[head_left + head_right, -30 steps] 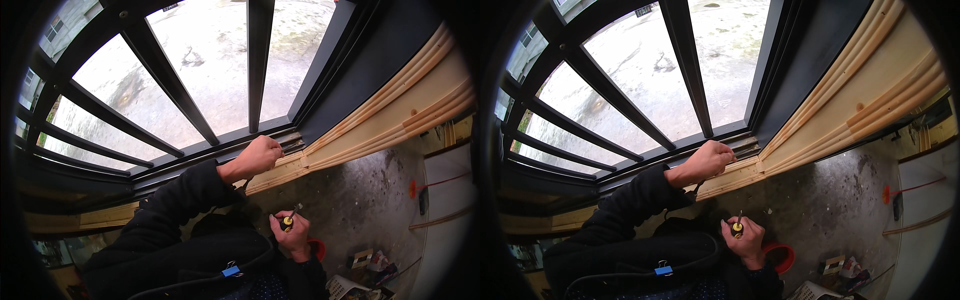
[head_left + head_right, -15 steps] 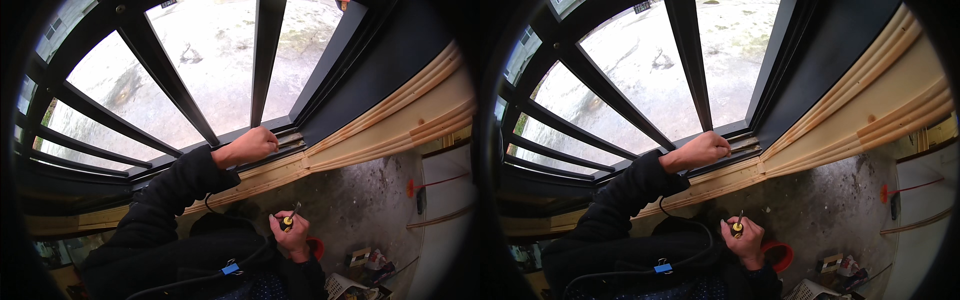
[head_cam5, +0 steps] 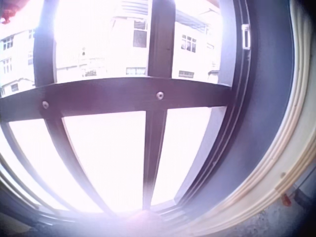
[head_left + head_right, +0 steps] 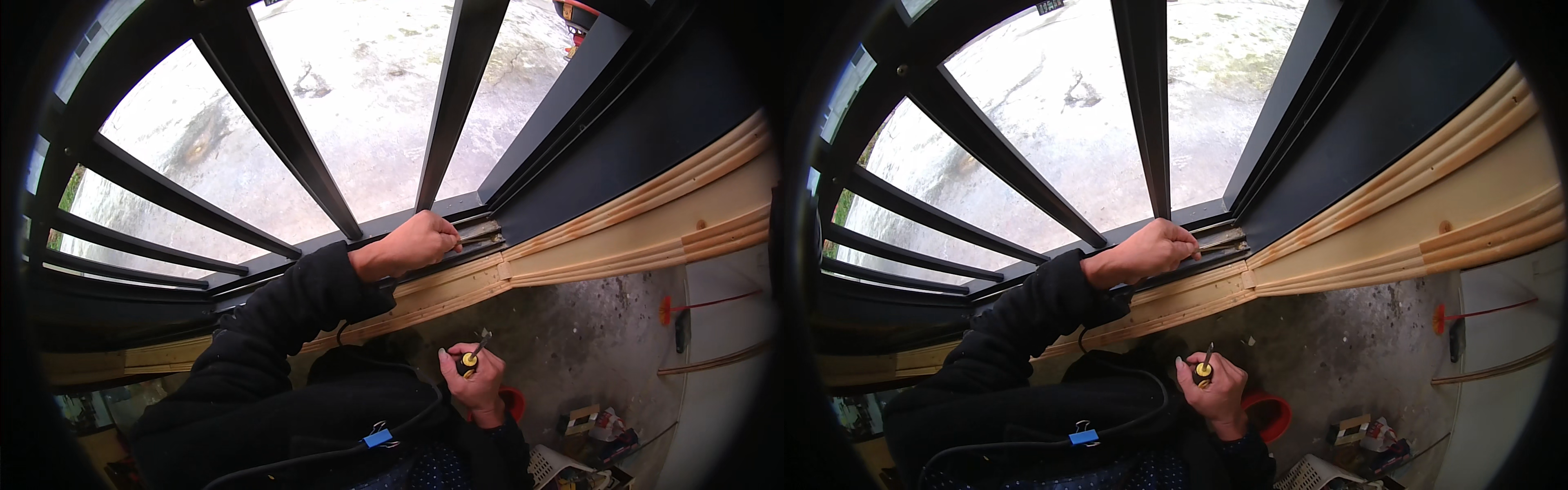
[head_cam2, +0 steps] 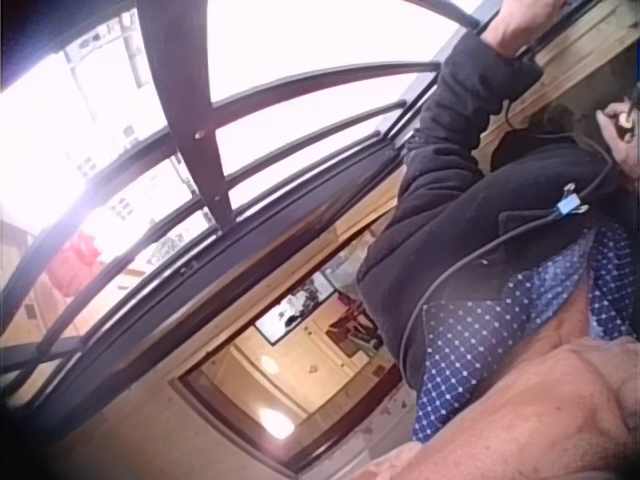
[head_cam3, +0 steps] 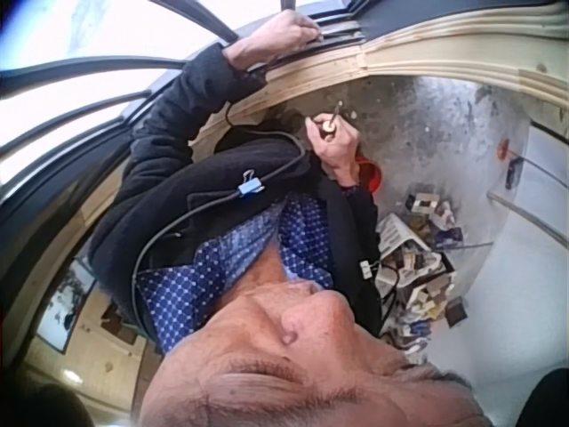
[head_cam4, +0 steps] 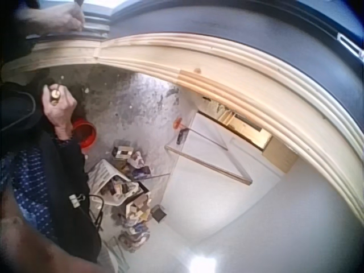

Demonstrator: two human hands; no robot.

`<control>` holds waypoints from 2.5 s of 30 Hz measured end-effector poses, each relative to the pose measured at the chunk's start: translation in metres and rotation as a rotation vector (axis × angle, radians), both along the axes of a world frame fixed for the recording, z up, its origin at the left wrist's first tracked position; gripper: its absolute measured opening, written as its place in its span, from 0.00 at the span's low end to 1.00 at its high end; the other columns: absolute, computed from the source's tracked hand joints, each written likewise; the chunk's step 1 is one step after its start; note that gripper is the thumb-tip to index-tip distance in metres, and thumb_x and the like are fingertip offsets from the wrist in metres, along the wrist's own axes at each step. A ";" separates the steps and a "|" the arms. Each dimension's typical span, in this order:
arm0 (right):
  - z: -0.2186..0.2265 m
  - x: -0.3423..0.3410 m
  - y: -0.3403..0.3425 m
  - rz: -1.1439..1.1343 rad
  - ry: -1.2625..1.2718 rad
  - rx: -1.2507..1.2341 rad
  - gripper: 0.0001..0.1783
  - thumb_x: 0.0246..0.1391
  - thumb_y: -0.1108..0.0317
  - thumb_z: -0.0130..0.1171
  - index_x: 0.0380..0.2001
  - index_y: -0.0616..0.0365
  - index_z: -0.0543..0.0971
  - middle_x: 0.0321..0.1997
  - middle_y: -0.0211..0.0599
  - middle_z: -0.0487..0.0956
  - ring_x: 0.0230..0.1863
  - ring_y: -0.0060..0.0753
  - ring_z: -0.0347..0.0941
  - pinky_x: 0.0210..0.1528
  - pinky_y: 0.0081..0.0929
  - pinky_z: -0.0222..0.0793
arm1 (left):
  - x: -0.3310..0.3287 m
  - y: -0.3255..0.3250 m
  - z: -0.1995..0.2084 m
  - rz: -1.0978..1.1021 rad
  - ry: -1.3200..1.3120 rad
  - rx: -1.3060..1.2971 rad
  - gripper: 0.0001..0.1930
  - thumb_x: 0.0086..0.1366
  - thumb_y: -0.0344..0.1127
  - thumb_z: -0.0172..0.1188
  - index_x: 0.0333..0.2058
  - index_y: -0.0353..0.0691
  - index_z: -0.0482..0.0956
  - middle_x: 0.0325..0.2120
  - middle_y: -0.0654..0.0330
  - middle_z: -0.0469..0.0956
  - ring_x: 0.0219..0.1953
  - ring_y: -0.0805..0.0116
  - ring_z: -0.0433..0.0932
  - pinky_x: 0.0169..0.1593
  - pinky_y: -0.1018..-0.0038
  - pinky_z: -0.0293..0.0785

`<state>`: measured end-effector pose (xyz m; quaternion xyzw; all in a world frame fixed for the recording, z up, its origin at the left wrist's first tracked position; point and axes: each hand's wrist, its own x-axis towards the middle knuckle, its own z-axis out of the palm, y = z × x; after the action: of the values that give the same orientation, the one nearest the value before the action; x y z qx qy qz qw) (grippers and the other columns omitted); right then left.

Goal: The person uses a screwdriver to tighten screws along the bottom edge of a window frame, securing it to the surrounding wooden structure. They repeatedly insert and turn the screwdriver at multiple points along the frame.

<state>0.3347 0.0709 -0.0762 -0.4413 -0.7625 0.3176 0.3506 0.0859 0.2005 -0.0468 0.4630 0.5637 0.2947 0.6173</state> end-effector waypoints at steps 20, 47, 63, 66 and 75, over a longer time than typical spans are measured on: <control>0.002 -0.004 0.001 -0.007 -0.014 -0.020 0.12 0.50 0.68 0.77 0.28 0.57 0.81 0.23 0.36 0.82 0.23 0.42 0.80 0.27 0.33 0.75 | 0.003 -0.005 -0.006 0.015 -0.052 0.028 0.15 0.74 0.36 0.55 0.37 0.29 0.85 0.16 0.72 0.67 0.18 0.81 0.60 0.22 0.76 0.55; 0.004 -0.004 -0.001 0.001 0.000 -0.020 0.12 0.50 0.68 0.77 0.28 0.58 0.81 0.23 0.37 0.82 0.23 0.43 0.80 0.27 0.34 0.75 | -0.003 -0.056 0.023 -0.315 0.218 0.375 0.12 0.67 0.33 0.55 0.40 0.32 0.84 0.32 0.44 0.85 0.37 0.45 0.85 0.43 0.59 0.80; 0.001 -0.002 -0.004 0.005 0.003 -0.024 0.12 0.49 0.68 0.77 0.26 0.57 0.81 0.23 0.37 0.82 0.22 0.43 0.80 0.26 0.34 0.74 | -0.010 -0.051 0.027 -0.099 0.534 0.499 0.11 0.69 0.33 0.57 0.39 0.33 0.85 0.32 0.45 0.85 0.36 0.44 0.85 0.41 0.58 0.81; -0.002 -0.001 -0.005 0.005 0.004 -0.027 0.12 0.49 0.68 0.77 0.26 0.57 0.81 0.23 0.36 0.82 0.22 0.43 0.80 0.26 0.34 0.74 | -0.012 -0.037 0.023 -0.128 0.614 0.448 0.12 0.68 0.33 0.56 0.38 0.32 0.86 0.32 0.43 0.85 0.36 0.41 0.84 0.43 0.55 0.80; -0.008 0.002 -0.009 -0.031 0.000 -0.036 0.12 0.50 0.67 0.77 0.27 0.57 0.81 0.23 0.37 0.82 0.23 0.42 0.80 0.26 0.33 0.75 | 0.000 -0.021 0.003 -0.147 0.668 0.326 0.13 0.67 0.36 0.54 0.36 0.34 0.85 0.33 0.42 0.84 0.39 0.39 0.83 0.45 0.51 0.79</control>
<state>0.3363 0.0623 -0.0840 -0.4594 -0.7496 0.3260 0.3475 0.0858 0.1793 -0.0433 0.6650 0.6448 0.1682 0.3372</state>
